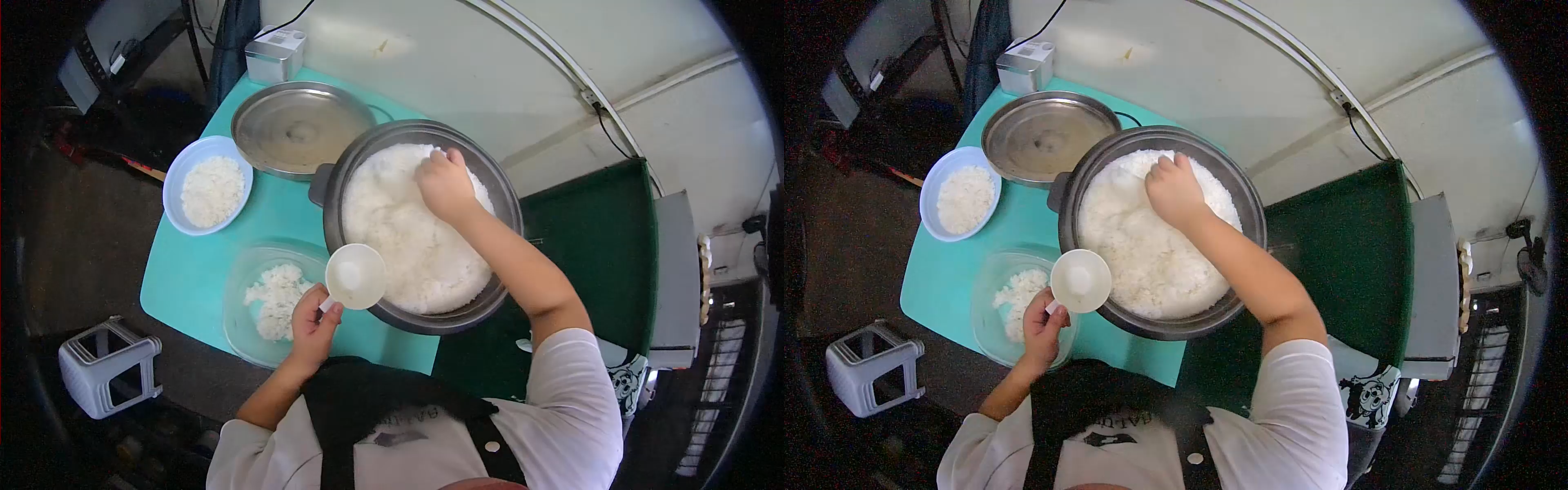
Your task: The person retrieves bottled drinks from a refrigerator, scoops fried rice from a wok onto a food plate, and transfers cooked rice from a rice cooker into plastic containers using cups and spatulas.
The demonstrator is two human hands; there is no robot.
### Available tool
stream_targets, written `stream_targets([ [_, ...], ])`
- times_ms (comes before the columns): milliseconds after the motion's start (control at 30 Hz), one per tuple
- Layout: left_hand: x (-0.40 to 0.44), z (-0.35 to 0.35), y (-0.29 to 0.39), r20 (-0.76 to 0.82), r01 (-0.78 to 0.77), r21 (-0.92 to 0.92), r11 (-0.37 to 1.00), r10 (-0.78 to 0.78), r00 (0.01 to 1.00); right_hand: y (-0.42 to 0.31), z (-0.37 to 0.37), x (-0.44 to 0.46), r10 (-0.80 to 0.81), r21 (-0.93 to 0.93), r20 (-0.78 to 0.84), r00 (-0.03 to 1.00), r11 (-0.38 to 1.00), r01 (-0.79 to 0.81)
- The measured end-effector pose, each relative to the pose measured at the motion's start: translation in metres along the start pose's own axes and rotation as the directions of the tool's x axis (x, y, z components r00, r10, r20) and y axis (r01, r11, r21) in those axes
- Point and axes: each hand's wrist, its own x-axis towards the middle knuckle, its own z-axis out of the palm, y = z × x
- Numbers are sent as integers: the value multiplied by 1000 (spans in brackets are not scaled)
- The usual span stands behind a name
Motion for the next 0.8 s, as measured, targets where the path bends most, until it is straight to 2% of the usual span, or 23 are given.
stream_targets([
  [67,-3,-3,-1,3,1,15,1000,-1,1000,1,-10,-14,-54,7,-8,998,998,54],
  [133,-3,-7,-1,0,-5,25,1000,5,1000,10,-27,-22,-45,181,-31,999,982,50],
  [167,-1,-8,0,0,-7,29,1000,7,1000,24,-23,-22,-44,182,-35,998,982,49],
  [233,-1,-7,2,-56,-7,18,1000,8,998,64,0,-9,160,74,-70,985,985,-154],
  [300,0,-8,5,-58,8,6,1000,-8,998,93,25,10,361,-182,105,926,923,-339],
  [333,1,-10,7,-63,15,-4,1000,-15,998,93,35,18,362,-177,101,927,923,-341],
  [400,2,-13,8,-56,-10,18,1000,11,998,80,46,38,502,-314,248,828,851,-422],
  [533,1,-24,6,-81,-42,37,998,44,996,51,34,75,484,-209,315,817,875,-438],
  [633,3,-29,5,-98,-34,46,998,39,994,22,9,92,411,-131,355,839,911,-391],
  [700,3,-31,7,-106,-31,38,999,34,994,5,1,92,121,-87,262,957,991,-101],
  [800,4,-36,10,-115,-47,56,997,53,992,7,-2,85,12,12,180,984,1000,-14],
])
